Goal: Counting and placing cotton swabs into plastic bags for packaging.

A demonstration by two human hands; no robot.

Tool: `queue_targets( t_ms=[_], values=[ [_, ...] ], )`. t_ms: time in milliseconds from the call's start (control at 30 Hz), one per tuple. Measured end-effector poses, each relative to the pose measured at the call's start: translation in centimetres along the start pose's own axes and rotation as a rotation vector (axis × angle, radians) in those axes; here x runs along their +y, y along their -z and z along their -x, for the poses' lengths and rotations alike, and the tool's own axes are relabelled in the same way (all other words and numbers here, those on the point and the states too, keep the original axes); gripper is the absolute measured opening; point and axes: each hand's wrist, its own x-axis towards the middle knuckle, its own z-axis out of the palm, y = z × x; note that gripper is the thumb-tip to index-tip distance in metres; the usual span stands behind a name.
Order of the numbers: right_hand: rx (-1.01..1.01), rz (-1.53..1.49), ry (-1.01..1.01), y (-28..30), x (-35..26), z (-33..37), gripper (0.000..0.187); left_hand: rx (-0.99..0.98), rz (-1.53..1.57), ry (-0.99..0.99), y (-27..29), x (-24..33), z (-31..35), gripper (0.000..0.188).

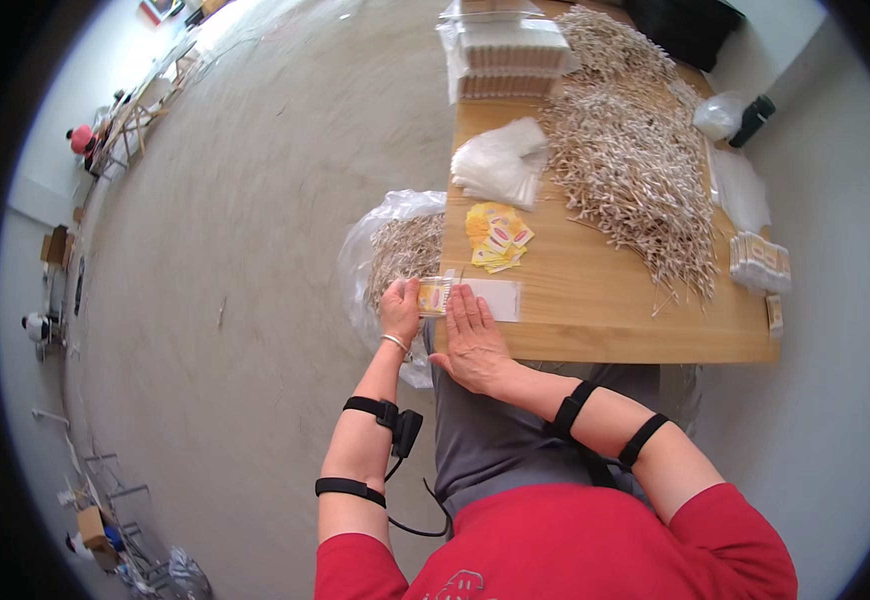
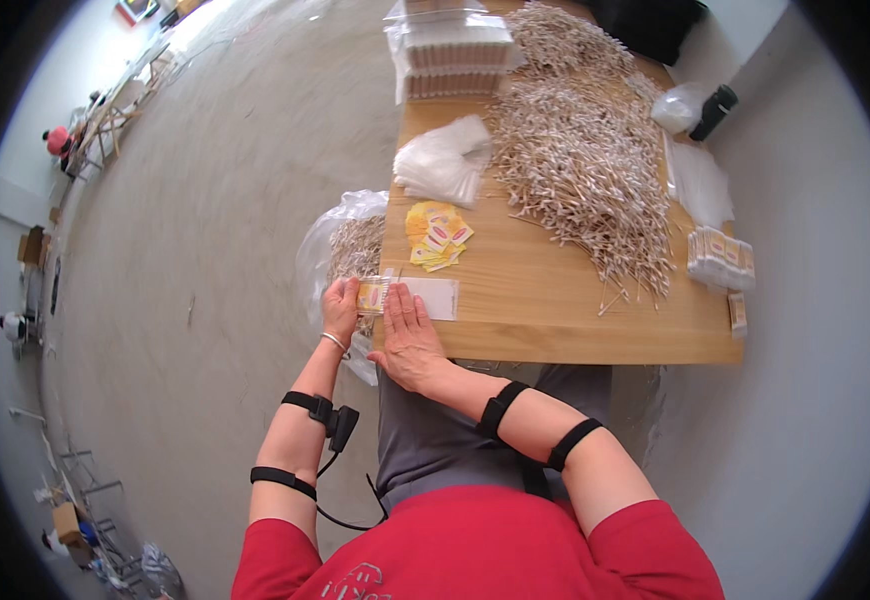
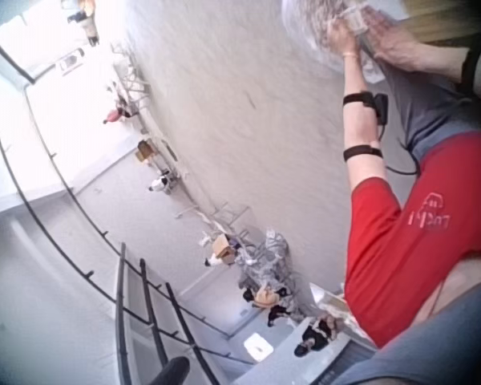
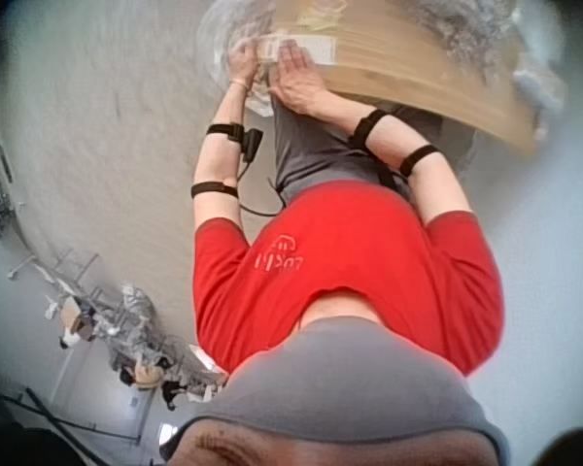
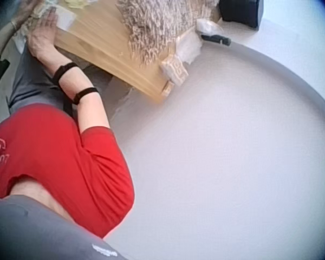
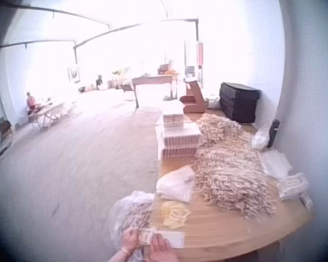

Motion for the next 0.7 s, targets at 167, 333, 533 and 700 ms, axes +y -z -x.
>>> queue_targets(
  t_ms=[167,333,533,700],
  values=[
    [0.067,-0.051,0.005,0.8,2.7,0.8,0.088,-0.055,-0.108,0.149,-0.1,0.2,-0.3,0.031],
    [0.470,0.103,-0.565,4.9,12.6,4.8,0.080,0.288,-0.634,-0.048,-0.3,2.0,0.3,0.033],
    [0.559,0.062,-1.050,8.1,23.4,12.1,0.062,-0.098,-0.731,-0.652,-7.8,8.5,4.2,0.059],
    [0.435,0.095,-0.733,5.1,20.3,11.1,0.046,-0.495,-0.673,-0.704,-16.0,10.6,8.9,0.064]
  ],
)
